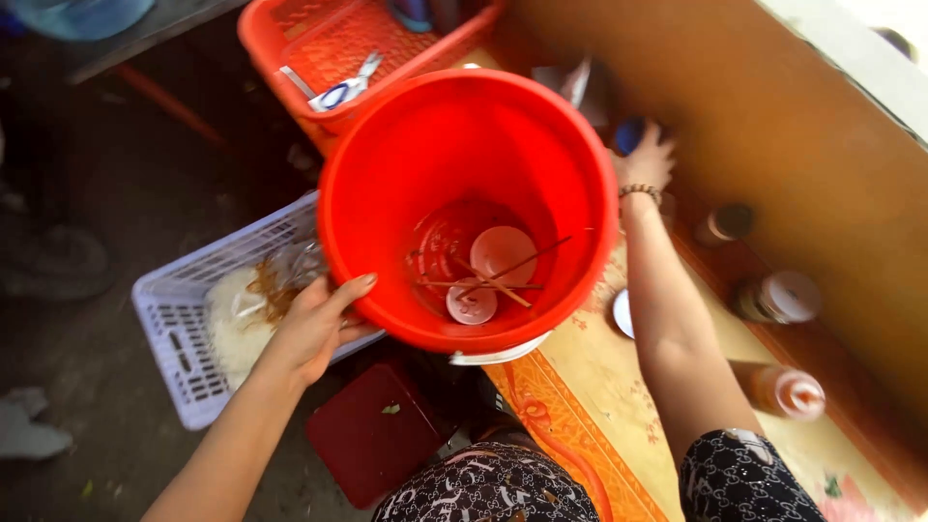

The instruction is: The person clears small bowls and utensils from a table, wipes the surface with a cloth, and places items into a red bucket. They also handle a plastic bag of food and a colander, then organize condiments and containers on the table.

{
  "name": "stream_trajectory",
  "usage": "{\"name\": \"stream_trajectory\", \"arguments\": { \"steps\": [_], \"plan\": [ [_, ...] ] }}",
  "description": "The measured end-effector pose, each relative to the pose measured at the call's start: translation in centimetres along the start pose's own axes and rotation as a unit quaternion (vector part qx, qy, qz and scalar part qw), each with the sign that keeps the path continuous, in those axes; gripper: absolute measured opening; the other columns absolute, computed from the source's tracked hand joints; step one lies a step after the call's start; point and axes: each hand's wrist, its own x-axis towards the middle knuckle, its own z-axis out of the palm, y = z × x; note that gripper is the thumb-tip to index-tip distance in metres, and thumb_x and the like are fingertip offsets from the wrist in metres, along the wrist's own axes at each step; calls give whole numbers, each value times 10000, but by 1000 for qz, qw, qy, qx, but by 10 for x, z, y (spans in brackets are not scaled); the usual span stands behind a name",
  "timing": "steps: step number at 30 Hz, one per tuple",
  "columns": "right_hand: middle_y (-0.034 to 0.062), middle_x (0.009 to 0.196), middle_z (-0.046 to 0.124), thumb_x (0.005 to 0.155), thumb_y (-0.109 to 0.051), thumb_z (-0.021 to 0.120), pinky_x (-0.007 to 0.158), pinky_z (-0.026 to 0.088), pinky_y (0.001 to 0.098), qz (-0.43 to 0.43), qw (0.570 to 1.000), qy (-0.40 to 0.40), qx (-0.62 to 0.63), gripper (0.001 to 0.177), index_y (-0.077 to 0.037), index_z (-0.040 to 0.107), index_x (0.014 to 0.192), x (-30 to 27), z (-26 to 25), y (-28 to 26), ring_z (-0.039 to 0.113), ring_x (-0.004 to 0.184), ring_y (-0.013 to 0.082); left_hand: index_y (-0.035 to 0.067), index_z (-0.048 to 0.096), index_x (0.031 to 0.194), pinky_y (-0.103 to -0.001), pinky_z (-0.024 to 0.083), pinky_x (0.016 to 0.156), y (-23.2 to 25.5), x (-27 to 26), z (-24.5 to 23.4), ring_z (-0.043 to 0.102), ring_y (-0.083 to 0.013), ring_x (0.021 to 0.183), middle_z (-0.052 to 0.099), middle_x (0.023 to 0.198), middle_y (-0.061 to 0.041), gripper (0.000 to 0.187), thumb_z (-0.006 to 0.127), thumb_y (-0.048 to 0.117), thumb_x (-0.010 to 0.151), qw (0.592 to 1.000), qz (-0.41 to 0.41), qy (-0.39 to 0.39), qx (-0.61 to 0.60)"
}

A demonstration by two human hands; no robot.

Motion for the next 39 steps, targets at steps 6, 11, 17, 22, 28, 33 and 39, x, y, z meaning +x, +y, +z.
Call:
{"name": "stream_trajectory", "arguments": {
  "steps": [6,11,17,22,28,33,39],
  "plan": [
    [214,1489,441,854,-571,962,979,578,677,52,998,32,6,923,-442,380,1558,7,6,2,582,1284,569,41,500,1574,-577,611,908,-8,28,-11,730,-428,1175,681,1360,-255,852,861,376,879,999,19,-34,-15],
    [246,1496,348,978,-159,823,1020,555,751,-48,996,-27,74,635,-251,471,1498,-75,-33,-6,516,1277,662,61,535,1486,-604,613,850,-24,61,-23,742,-480,1127,692,1355,-272,831,887,488,865,997,47,-54,-4],
    [172,1521,335,897,-154,892,1067,559,683,-61,997,-16,53,746,-195,412,1466,-185,-50,8,559,1242,646,45,517,1406,-582,626,915,-37,50,-22,727,-436,1159,677,1350,-257,803,842,577,901,992,90,-83,-36],
    [153,1465,397,781,-330,917,1059,539,694,-85,994,-2,69,820,-190,493,1469,-274,-66,13,573,1233,624,148,484,1256,-523,645,993,-132,46,-16,772,-364,1099,625,1381,-139,669,630,730,959,981,88,-83,-151],
    [179,1487,420,722,-335,915,1104,489,717,-61,993,-41,89,883,-264,518,1508,-367,-105,8,540,1293,650,138,558,1258,-533,641,974,-291,72,17,771,-415,1108,612,1397,-162,450,834,314,950,980,106,-169,-2],
    [126,1457,443,676,-413,951,1091,504,663,-95,990,-64,86,947,-297,503,1502,-406,-112,32,535,1320,580,168,548,1484,-560,535,1107,-328,79,55,595,-480,1364,500,1562,-225,704,927,285,902,906,233,-291,201],
    [100,1421,550,764,-514,950,1019,518,670,-130,986,-21,99,842,-180,523,1409,-430,-103,49,486,1366,429,209,315,1688,-665,459,1223,-322,69,119,402,-498,1556,256,1753,-178,1163,961,234,721,822,334,-291,359]
  ]
}}
